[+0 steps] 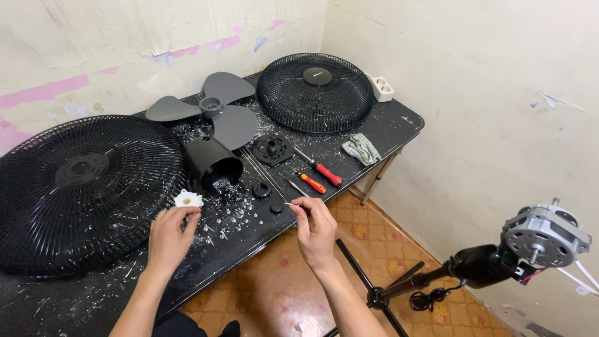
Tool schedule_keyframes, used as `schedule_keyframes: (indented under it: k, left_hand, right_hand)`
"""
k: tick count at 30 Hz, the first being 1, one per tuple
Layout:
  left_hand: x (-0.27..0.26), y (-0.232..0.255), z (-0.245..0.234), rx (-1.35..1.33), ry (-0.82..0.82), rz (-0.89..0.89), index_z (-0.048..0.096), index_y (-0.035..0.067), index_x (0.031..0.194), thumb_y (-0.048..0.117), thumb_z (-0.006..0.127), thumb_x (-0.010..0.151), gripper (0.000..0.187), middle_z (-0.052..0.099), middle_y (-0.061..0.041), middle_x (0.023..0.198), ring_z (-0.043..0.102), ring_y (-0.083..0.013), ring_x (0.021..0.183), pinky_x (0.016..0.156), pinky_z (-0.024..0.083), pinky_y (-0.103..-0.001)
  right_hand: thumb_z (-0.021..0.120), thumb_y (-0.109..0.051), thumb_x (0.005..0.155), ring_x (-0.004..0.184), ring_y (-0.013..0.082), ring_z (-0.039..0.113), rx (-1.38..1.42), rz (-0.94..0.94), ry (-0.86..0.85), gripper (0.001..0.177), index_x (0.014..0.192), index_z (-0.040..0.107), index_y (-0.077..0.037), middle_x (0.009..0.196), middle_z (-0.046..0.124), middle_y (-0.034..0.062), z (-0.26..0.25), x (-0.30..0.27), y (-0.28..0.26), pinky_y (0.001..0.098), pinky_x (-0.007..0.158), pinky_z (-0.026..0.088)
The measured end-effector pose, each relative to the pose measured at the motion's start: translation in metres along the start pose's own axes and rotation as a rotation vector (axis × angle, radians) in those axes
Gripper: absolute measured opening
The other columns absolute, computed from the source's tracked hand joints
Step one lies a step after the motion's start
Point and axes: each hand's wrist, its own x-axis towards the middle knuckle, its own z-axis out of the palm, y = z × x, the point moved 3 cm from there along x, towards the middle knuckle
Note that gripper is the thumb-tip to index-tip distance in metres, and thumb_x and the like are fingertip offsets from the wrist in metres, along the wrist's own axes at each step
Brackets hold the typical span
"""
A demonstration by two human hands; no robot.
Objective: The person assembles a fan motor by attaching the stator and rotor components, cleaning parts with a cloth, and securing them with screws and a screwdriver. The person handles the motor housing, stator, rotor, and fasteners throughout the process.
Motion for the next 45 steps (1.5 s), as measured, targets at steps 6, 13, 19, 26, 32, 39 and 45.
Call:
schedule_keyframes:
  k: [6,13,19,26,32,39,45]
  left_hand:
    - [-0.023,-0.018,0.003,0.246,-0.101,-0.008,0.082,0.018,0.095,0.025,0.074,0.085,0.014,0.068,0.002,0.092,0.056,-0.0236,0.098,0.086,0.041,-0.041]
    - [-0.019,-0.013,0.013,0.241,-0.095,0.017,0.082,0.017,0.091,0.028,0.078,0.081,0.015,0.068,0.003,0.09,0.056,-0.0232,0.098,0.085,0.041,-0.04]
    - [-0.017,-0.011,0.017,0.235,-0.101,0.059,0.082,0.019,0.092,0.027,0.077,0.083,0.014,0.065,0.003,0.085,0.056,-0.0222,0.089,0.08,0.042,-0.039]
    - [-0.013,-0.013,0.021,0.243,-0.148,0.078,0.083,0.019,0.098,0.028,0.076,0.083,0.018,0.065,0.002,0.083,0.057,-0.0214,0.086,0.077,0.043,-0.038]
    - [-0.012,-0.011,0.018,0.217,-0.145,0.062,0.081,0.017,0.095,0.027,0.076,0.083,0.016,0.066,0.002,0.084,0.058,-0.0213,0.085,0.077,0.043,-0.039]
    - [-0.009,-0.014,0.006,-0.016,-0.083,-0.013,0.073,0.01,0.094,0.018,0.076,0.086,0.012,0.068,-0.002,0.091,0.064,-0.0176,0.084,0.077,0.051,-0.036]
    - [-0.002,-0.004,0.027,-1.175,-0.077,-0.38,0.068,0.004,0.106,0.013,0.068,0.095,0.014,0.07,-0.005,0.102,0.064,-0.011,0.094,0.086,0.051,-0.027]
  right_hand:
    - [0.071,-0.002,0.096,0.073,0.0122,0.064,-0.023,0.015,-0.03,0.008,0.103,0.068,0.0,0.09,0.067,0.0068,0.01,-0.004,0.0,0.025,0.065,0.053]
    - [0.071,-0.002,0.096,0.073,0.0127,0.065,-0.022,0.009,-0.055,0.008,0.104,0.068,0.0,0.091,0.067,0.0071,0.011,-0.006,0.001,0.0252,0.067,0.053]
    - [0.071,-0.002,0.096,0.074,0.0134,0.064,-0.025,0.017,-0.055,0.009,0.103,0.067,0.0,0.09,0.067,0.0072,0.005,-0.007,0.005,0.0261,0.067,0.053]
    - [0.071,-0.002,0.095,0.073,0.014,0.063,-0.027,0.011,-0.067,0.009,0.103,0.067,-0.001,0.09,0.067,0.0072,0.002,-0.008,0.005,0.0269,0.066,0.052]
    - [0.071,-0.003,0.095,0.073,0.0142,0.063,-0.037,0.015,-0.074,0.009,0.103,0.068,-0.001,0.09,0.066,0.0074,0.002,-0.006,0.003,0.027,0.066,0.052]
    - [0.071,-0.004,0.095,0.072,0.0138,0.064,-0.036,0.043,-0.082,0.009,0.104,0.068,-0.002,0.088,0.067,0.0067,0.001,-0.006,0.002,0.0267,0.066,0.052]
    - [0.071,-0.002,0.095,0.074,0.0146,0.064,0.035,0.02,-0.123,0.008,0.102,0.068,-0.001,0.092,0.068,0.0079,0.004,-0.001,-0.009,0.0269,0.067,0.053]
